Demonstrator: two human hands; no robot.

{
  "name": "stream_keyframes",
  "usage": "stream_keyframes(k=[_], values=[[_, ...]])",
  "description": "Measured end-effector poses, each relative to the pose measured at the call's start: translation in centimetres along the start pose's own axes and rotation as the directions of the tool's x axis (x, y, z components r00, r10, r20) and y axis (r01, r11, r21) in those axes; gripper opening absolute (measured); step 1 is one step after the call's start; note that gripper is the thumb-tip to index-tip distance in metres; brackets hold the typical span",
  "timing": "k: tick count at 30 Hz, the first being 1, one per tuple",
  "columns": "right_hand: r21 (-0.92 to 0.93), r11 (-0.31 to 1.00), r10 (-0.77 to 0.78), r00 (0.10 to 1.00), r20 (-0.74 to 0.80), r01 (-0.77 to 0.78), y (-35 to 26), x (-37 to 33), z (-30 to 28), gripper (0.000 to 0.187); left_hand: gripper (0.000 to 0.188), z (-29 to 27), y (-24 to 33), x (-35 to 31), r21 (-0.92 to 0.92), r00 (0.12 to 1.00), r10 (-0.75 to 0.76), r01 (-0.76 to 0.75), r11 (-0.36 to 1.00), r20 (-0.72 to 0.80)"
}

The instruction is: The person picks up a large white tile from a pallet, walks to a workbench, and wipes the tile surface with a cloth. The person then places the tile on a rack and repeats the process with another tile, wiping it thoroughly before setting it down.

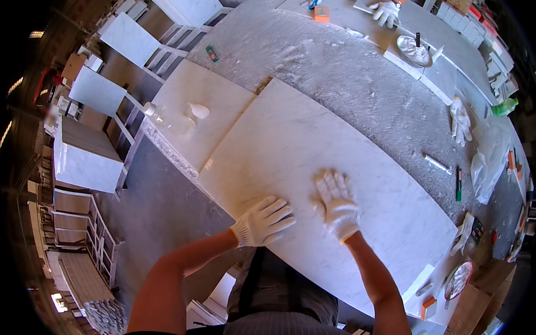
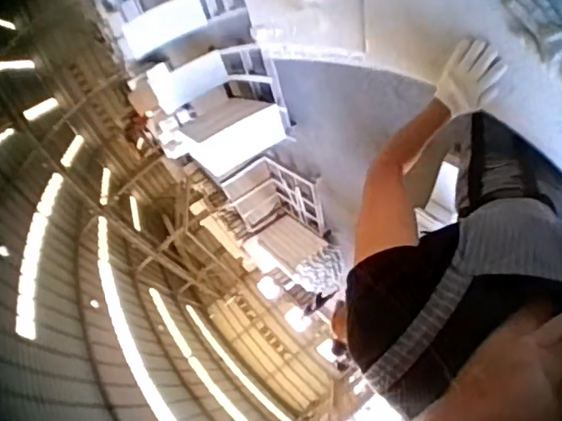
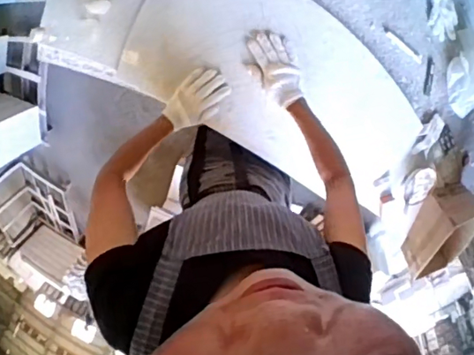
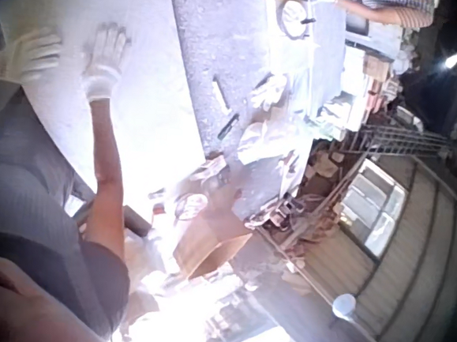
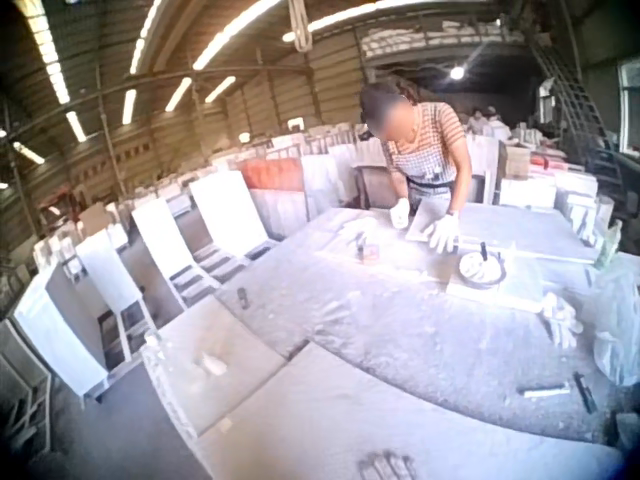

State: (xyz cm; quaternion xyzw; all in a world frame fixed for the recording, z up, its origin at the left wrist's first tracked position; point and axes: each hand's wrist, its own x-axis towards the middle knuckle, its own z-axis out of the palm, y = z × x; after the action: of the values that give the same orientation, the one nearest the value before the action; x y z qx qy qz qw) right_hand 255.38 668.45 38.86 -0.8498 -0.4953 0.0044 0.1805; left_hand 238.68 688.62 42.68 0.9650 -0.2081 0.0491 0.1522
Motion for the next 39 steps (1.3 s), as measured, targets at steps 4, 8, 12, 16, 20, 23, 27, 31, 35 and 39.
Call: stream_keyframes(k=[4,8,12,16,20,23,27,31,35,39], values=[[-0.058,0.988,0.135,0.987,-0.088,-0.140,1.3,5.2,0.3,0.058,0.048,-1.3,-0.3,0.0,-0.027,0.995,-0.012,0.015,1.000,0.102],[-0.156,0.948,0.257,0.956,-0.145,-0.278,1.3,11.9,2.7,0.058,0.049,0.2,-0.9,-2.2,-0.051,1.000,-0.002,0.001,0.999,-0.009],[-0.185,0.918,0.310,0.926,-0.215,-0.351,-1.6,19.0,5.6,0.058,0.047,0.5,-1.9,-3.2,-0.118,0.994,0.066,-0.076,0.990,-0.084],[-0.233,0.908,0.335,0.937,-0.100,-0.349,-7.6,22.4,7.5,0.058,0.029,1.6,-3.4,-3.1,-0.477,0.979,0.101,-0.175,0.861,-0.177],[-0.116,0.945,0.312,0.950,0.022,-0.307,-12.2,18.7,8.3,0.059,0.008,-3.0,-9.1,-8.2,-0.471,0.953,-0.045,-0.106,0.876,-0.298],[-0.064,0.927,0.370,0.929,-0.005,-0.369,-17.3,13.8,7.8,0.056,0.025,-6.9,-14.6,-16.9,-0.398,0.901,-0.314,0.180,0.899,-0.301],[0.001,0.808,0.586,0.803,-0.109,-0.589,-23.2,6.9,7.1,0.053,0.050,-8.0,-22.3,-24.4,-0.546,0.719,-0.644,0.439,0.713,-0.262],[0.020,0.713,0.689,0.696,-0.204,-0.701,-28.2,5.3,7.2,0.054,0.077,-11.2,-26.8,-23.0,-0.511,0.661,-0.683,0.490,0.707,-0.311],[0.055,0.633,0.762,0.609,-0.220,-0.772,-29.8,6.4,8.2,0.055,0.080,-13.8,-26.6,-17.2,-0.526,0.699,-0.600,0.367,0.767,-0.388],[0.059,0.617,0.781,0.601,-0.173,-0.785,-29.8,6.8,8.1,0.055,0.078,-13.5,-28.6,-15.4,-0.602,0.680,-0.654,0.380,0.702,-0.333]])
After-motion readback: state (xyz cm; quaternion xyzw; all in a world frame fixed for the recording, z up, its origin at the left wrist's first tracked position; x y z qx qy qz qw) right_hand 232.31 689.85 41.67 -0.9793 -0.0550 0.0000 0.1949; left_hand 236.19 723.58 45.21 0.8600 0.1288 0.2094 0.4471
